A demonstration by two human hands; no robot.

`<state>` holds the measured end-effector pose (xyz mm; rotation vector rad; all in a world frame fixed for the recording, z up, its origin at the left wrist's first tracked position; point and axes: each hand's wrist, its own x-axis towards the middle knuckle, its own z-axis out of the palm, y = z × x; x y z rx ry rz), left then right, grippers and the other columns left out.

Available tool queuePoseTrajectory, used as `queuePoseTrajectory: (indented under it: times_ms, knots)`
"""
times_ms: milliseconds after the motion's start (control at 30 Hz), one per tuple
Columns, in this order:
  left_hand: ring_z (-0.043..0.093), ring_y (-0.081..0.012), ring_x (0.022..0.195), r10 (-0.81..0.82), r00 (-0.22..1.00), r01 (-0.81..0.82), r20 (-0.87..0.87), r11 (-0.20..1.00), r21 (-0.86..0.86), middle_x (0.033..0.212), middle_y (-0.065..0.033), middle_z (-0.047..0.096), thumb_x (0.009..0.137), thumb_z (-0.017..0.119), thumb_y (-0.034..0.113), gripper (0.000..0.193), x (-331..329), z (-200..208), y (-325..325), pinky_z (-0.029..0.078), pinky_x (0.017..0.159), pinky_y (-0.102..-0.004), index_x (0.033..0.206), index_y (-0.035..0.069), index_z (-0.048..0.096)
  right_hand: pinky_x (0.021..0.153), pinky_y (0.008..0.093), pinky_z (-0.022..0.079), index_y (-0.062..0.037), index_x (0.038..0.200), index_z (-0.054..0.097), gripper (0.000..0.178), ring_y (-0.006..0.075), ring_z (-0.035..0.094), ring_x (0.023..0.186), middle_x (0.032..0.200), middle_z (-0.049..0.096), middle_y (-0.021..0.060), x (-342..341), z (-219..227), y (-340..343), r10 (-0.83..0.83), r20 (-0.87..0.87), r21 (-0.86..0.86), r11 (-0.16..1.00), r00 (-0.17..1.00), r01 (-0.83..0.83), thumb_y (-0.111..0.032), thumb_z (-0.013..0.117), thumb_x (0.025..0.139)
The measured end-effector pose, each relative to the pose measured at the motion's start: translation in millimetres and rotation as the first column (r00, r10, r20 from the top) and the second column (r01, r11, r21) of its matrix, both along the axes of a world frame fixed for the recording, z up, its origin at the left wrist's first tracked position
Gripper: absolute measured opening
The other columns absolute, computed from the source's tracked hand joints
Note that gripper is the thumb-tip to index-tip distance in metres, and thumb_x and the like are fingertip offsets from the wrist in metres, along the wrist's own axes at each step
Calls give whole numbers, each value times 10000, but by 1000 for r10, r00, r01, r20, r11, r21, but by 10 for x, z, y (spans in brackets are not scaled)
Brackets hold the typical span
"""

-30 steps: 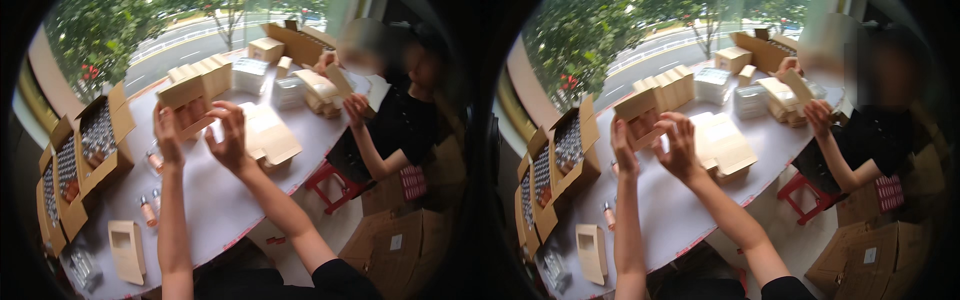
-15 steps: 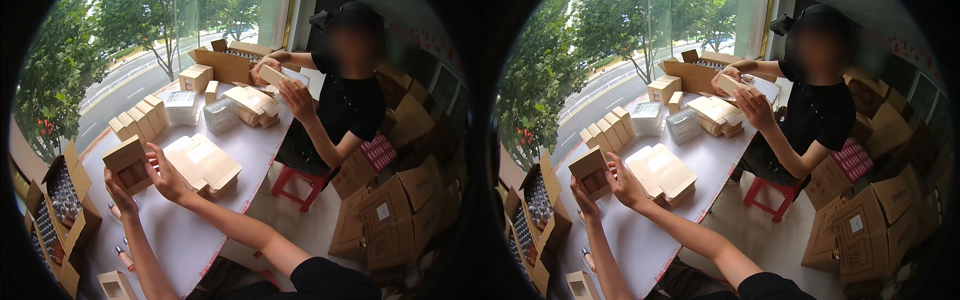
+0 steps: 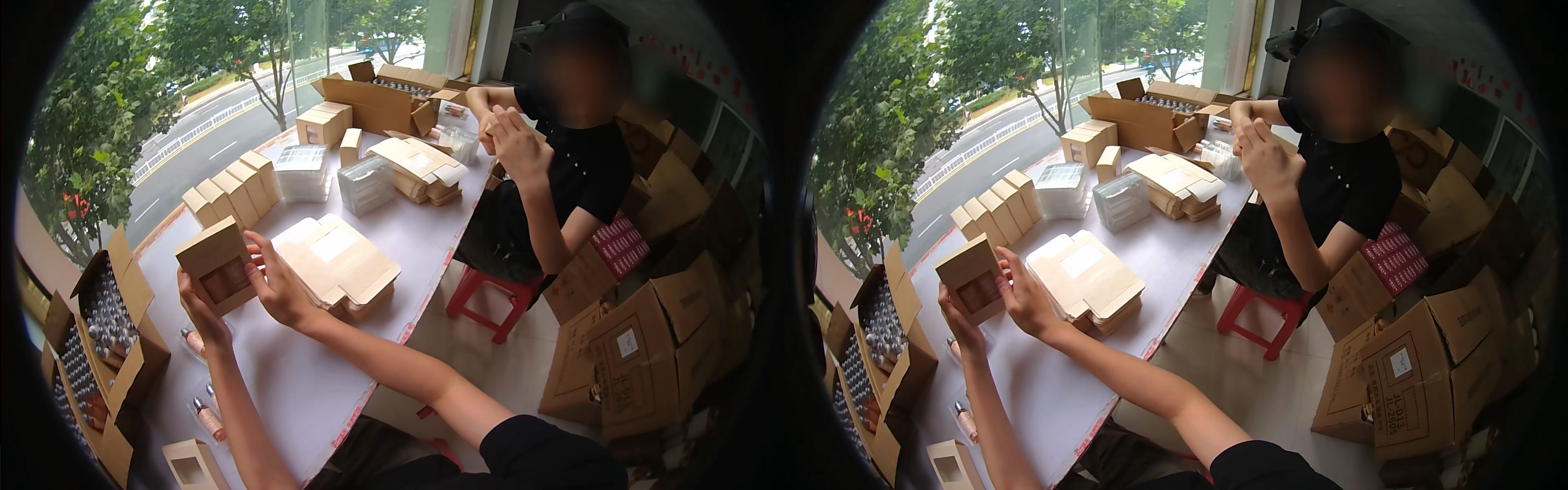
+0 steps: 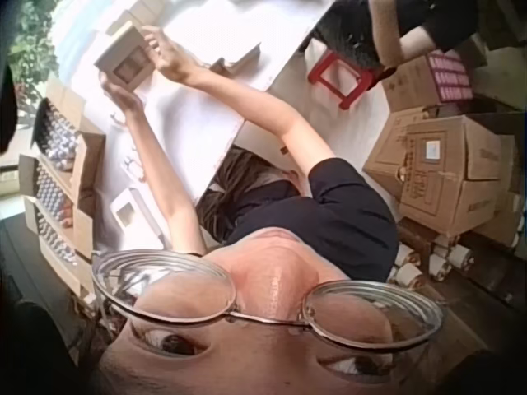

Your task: The person assembles small cardboard boxes and places two small bottles into each box. The person then closes the boxes and stacks them on the table. The person also handles clear plastic trays, separating them and placing them on the table.

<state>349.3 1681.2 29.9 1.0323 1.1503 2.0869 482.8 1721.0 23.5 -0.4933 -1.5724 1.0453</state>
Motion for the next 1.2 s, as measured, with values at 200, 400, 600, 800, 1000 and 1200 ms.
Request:
queuePoseTrajectory:
  times_ms: [200, 400, 600, 800, 1000, 1200]
  knots:
    - [477, -167, 1093, -36, 999, 36, 23, 999, 7, 1139, -46, 524, 903, 313, 395, 453, 83, 89, -50, 365, 924, -299, 1191, 83, 473, 790, 327, 453, -87, 1321, 300, 421, 224, 535, 926, 1121, 505, 149, 3, 17, -25, 14, -1, -21, 1000, 1000, -14, -114, 427, 920]
    - [435, -157, 1119, 6, 1000, -6, -6, 1000, -4, 1142, -52, 502, 898, 354, 330, 426, 160, 143, -58, 317, 961, -283, 1194, 43, 463, 760, 298, 450, -74, 1316, 307, 416, 199, 532, 880, 1102, 511, 141, 64, 59, -27, -9, 47, -21, 1000, 999, 10, -88, 414, 914]
    - [467, -170, 1057, 10, 1000, -10, 2, 1000, -4, 1111, -93, 511, 891, 363, 349, 456, 148, 183, -95, 341, 930, -275, 1168, 3, 468, 765, 311, 462, -55, 1299, 324, 400, 205, 548, 903, 1106, 533, 146, 8, 51, -48, -6, 7, 24, 1000, 1000, 5, -61, 400, 906]
    - [484, -149, 978, 70, 997, -70, -19, 998, 1, 1035, -87, 536, 898, 375, 368, 441, 190, 225, -109, 367, 877, -267, 1112, -2, 485, 770, 312, 455, -55, 1293, 335, 391, 204, 547, 906, 1112, 537, 142, 15, 56, -62, -17, 37, -2, 1000, 999, 18, -66, 397, 908]
    - [481, -140, 940, 82, 995, -83, -53, 996, -17, 990, -72, 547, 903, 427, 339, 381, 202, 194, -33, 376, 848, -254, 1092, 15, 494, 790, 314, 452, -47, 1297, 324, 387, 210, 544, 907, 1111, 535, 145, 54, 58, -41, 5, 32, -23, 1000, 999, -4, -73, 390, 916]
    - [466, -165, 1016, 107, 992, -110, -64, 993, -35, 1078, -65, 509, 857, 552, 294, 391, 102, 182, -50, 372, 893, -284, 1154, 54, 469, 790, 351, 447, -47, 1281, 341, 372, 273, 547, 899, 1062, 532, 177, -32, -39, 2, -19, 46, 12, 1000, 999, 19, -134, 411, 927]
